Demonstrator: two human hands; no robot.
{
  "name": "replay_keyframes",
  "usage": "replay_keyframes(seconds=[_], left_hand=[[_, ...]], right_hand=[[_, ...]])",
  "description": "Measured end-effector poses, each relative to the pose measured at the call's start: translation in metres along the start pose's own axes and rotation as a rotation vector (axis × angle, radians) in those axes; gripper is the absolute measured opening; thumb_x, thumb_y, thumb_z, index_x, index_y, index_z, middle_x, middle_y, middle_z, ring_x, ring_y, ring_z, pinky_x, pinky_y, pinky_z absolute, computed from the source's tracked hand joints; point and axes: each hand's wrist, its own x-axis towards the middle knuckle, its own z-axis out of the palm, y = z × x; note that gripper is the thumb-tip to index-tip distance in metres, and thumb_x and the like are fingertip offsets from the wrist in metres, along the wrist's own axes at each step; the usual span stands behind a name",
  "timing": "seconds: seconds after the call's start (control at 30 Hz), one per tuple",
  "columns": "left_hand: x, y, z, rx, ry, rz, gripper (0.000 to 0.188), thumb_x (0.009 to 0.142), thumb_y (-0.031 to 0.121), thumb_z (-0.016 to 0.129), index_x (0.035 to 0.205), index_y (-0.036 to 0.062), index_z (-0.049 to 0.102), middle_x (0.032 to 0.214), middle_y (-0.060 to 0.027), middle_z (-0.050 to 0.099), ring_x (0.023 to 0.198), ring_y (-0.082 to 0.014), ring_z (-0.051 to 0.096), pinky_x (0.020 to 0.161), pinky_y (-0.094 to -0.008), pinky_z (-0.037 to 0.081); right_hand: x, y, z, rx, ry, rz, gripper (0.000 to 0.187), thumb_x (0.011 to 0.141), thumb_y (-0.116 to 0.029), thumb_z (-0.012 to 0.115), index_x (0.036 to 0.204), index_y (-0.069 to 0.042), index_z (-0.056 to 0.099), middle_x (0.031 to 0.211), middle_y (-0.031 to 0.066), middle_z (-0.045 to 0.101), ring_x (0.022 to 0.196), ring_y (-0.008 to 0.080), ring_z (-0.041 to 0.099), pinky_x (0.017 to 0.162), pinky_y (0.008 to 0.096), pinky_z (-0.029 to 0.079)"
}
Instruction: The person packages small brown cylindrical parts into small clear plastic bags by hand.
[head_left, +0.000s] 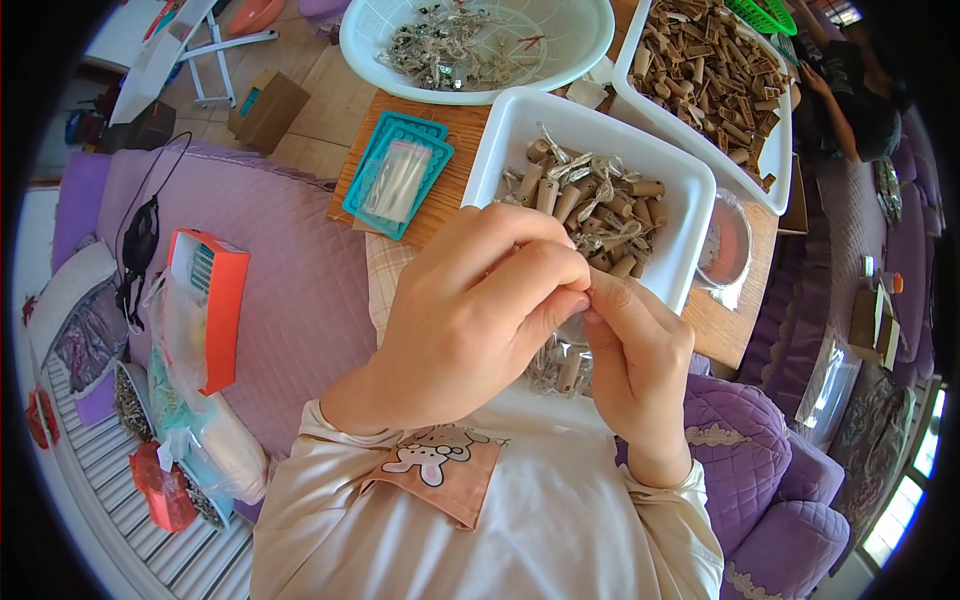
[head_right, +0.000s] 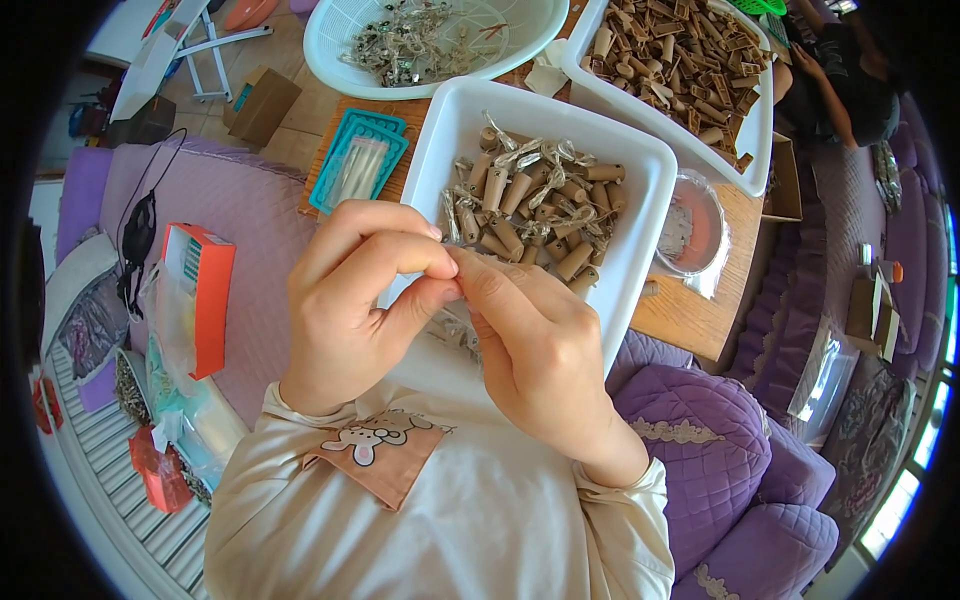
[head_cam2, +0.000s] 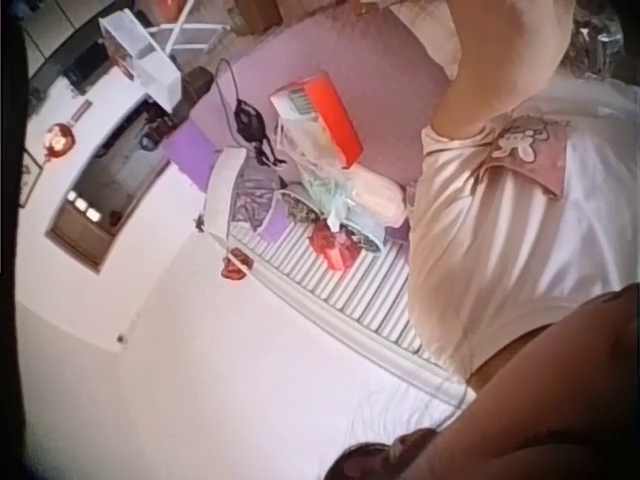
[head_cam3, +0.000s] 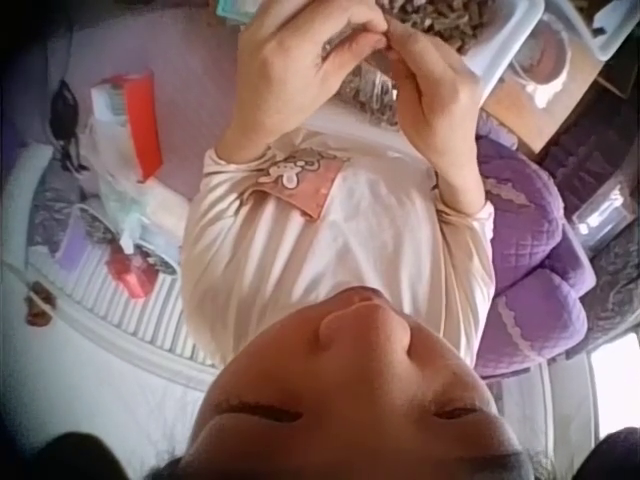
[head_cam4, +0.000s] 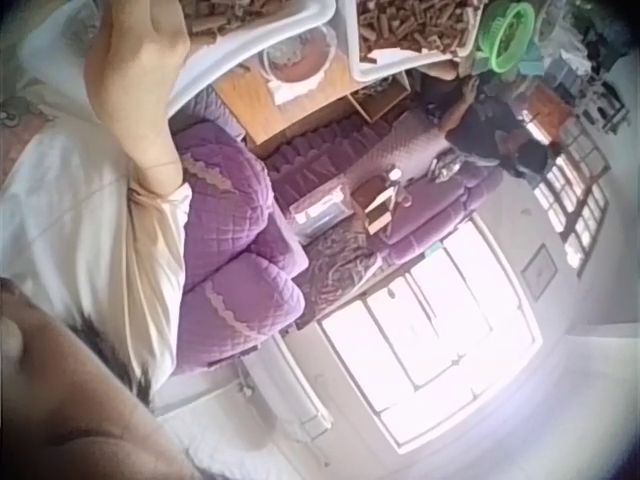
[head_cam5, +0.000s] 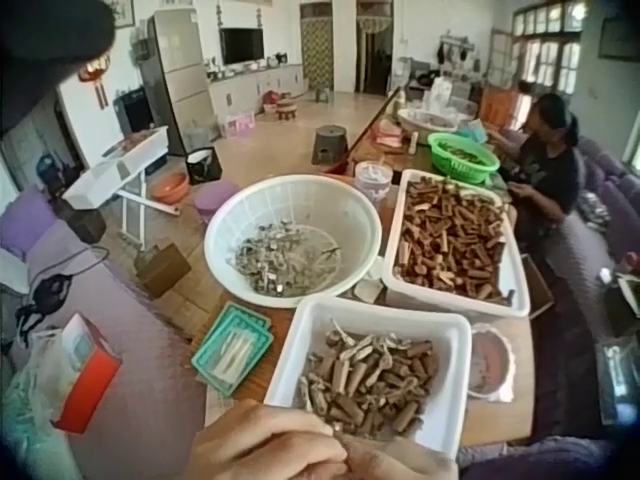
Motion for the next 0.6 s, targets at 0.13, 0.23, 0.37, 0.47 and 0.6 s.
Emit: replay_keyframes(seconds=[0.13,0.23,0.37,0.47,0.6], left_hand=[[0.002,0.002,0.000,-0.006,-0.032,-0.036,0.019,0.062,0.002,0.070,0.072,0.0034,0.054,0.079,-0.0064,0.053,0.071,-0.0214,0.054,0.060,-0.0291,0.044],[0.003,-0.001,0.002,0.002,-0.072,0.012,0.019,0.062,0.000,0.066,0.074,0.0041,0.053,0.079,-0.0059,0.052,0.069,-0.0221,0.051,0.059,-0.0301,0.042],[0.003,-0.003,0.004,0.051,-0.057,0.108,0.019,0.061,-0.002,0.062,0.076,0.0047,0.052,0.079,-0.0056,0.050,0.067,-0.0219,0.048,0.059,-0.0303,0.041],[0.001,-0.004,0.002,0.076,-0.070,0.155,0.019,0.062,-0.001,0.063,0.077,0.0053,0.054,0.081,-0.0050,0.050,0.066,-0.0213,0.048,0.057,-0.0299,0.041],[0.000,-0.001,-0.003,0.099,-0.090,0.167,0.020,0.061,0.000,0.064,0.078,0.0060,0.055,0.082,-0.0043,0.051,0.064,-0.0209,0.048,0.055,-0.0295,0.041]], right_hand=[[0.001,0.001,-0.001,-0.088,0.025,-0.082,0.032,0.066,0.008,0.058,0.097,0.002,0.058,0.083,0.0133,0.062,0.070,0.0259,0.060,0.060,0.0314,0.048],[0.000,0.000,-0.002,-0.128,0.031,-0.086,0.031,0.066,0.008,0.058,0.097,0.002,0.058,0.082,0.0130,0.061,0.069,0.0260,0.059,0.059,0.0316,0.048],[-0.001,-0.003,-0.006,-0.047,-0.015,0.031,0.022,0.072,0.004,0.057,0.094,0.001,0.058,0.073,0.0127,0.059,0.063,0.0254,0.058,0.054,0.0317,0.045],[0.000,-0.004,-0.009,0.049,-0.052,0.074,0.015,0.075,0.002,0.056,0.091,0.001,0.058,0.066,0.0126,0.057,0.056,0.0250,0.056,0.049,0.0310,0.043],[0.001,-0.004,-0.012,0.142,-0.076,0.126,0.012,0.077,0.002,0.054,0.088,0.000,0.059,0.063,0.0129,0.056,0.051,0.0251,0.054,0.047,0.0301,0.041]])
